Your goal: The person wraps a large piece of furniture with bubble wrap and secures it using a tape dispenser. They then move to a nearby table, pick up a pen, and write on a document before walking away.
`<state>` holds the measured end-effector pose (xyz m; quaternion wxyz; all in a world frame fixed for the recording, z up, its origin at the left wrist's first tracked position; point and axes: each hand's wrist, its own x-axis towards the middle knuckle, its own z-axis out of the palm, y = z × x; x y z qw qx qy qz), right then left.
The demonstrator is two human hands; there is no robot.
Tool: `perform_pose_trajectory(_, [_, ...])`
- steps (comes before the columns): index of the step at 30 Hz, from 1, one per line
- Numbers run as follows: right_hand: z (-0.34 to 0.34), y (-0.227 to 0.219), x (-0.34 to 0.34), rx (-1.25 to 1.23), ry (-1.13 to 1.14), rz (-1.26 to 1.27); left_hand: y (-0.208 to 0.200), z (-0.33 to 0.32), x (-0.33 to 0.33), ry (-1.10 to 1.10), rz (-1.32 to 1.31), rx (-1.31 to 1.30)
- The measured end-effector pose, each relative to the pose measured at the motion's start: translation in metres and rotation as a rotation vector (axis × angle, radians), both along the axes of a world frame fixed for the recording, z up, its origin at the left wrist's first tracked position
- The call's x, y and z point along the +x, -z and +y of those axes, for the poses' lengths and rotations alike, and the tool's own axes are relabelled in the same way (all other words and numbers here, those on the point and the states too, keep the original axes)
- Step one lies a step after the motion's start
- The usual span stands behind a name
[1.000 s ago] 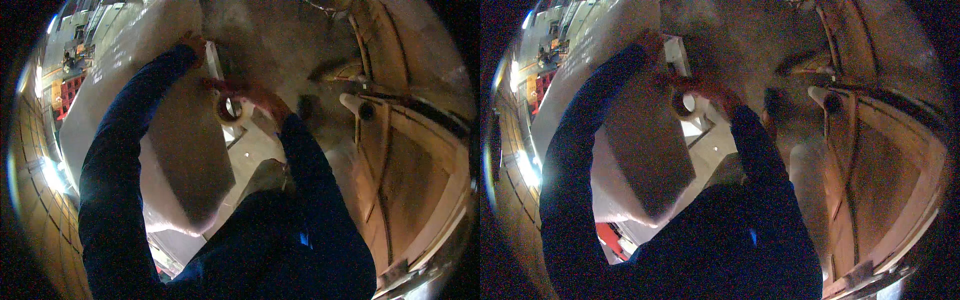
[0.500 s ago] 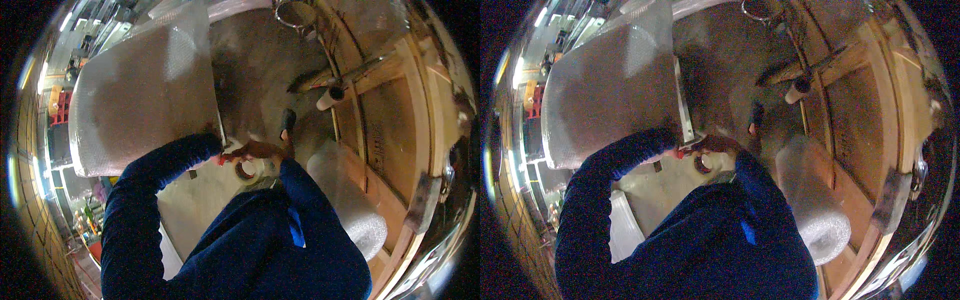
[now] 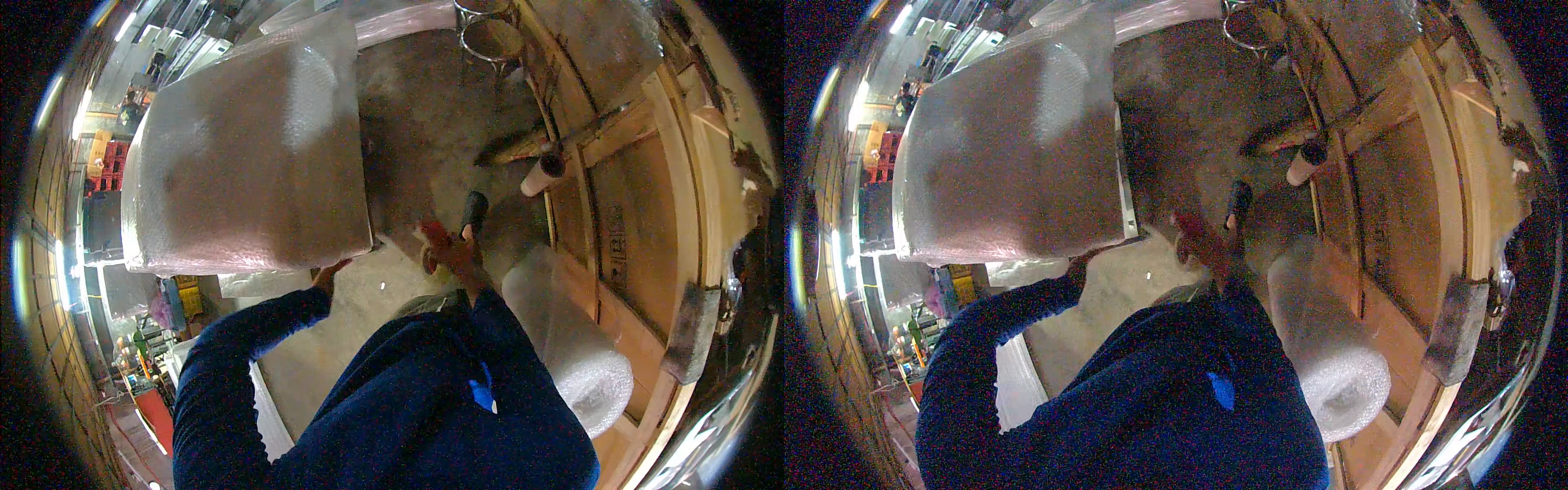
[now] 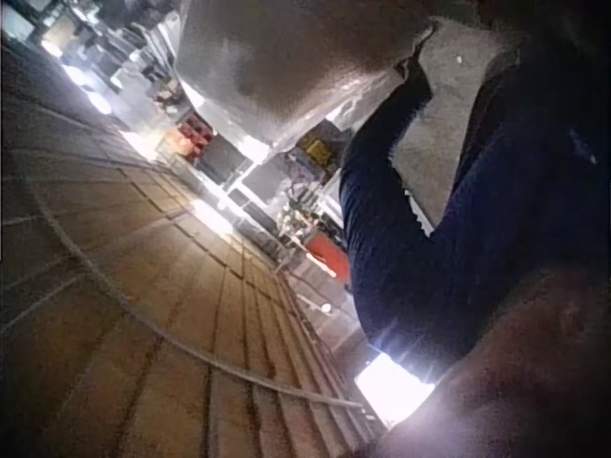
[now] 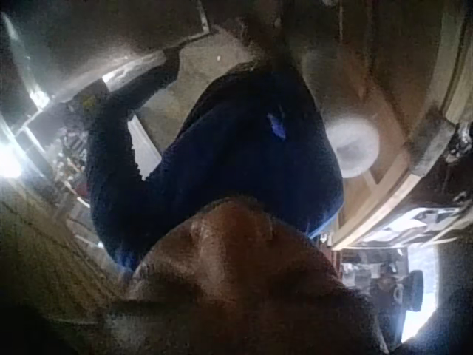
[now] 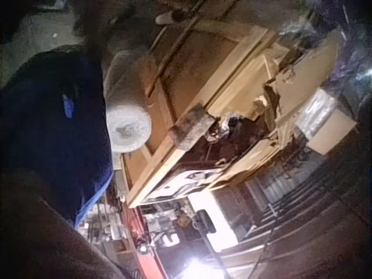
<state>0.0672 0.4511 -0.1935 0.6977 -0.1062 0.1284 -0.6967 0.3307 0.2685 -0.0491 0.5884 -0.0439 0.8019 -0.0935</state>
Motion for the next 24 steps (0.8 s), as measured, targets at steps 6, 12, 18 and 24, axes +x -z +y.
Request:
perform_pose_trajectory(6, [-0.03, -0.024, 0.032, 0.552, 0.448, 0.32, -0.046, 0.034, 0.037, -0.206, 1.233, 0.083])
perform_pose_trajectory(12, [-0.079, -0.091, 0.104, 0.624, 0.446, 0.397, -0.156, 0.053, 0.006, -0.59, 1.687, -0.371])
perform_pose_trajectory(18, [-0.242, -0.085, 0.024, 0.357, 0.843, 0.475, -0.181, -0.044, 0.013, -1.027, 1.972, -0.353])
perform_pose_trajectory(24, [-0.099, -0.081, 0.099, 0.939, 0.098, 0.348, -0.137, -0.067, 0.031, -0.737, 1.601, -0.829])
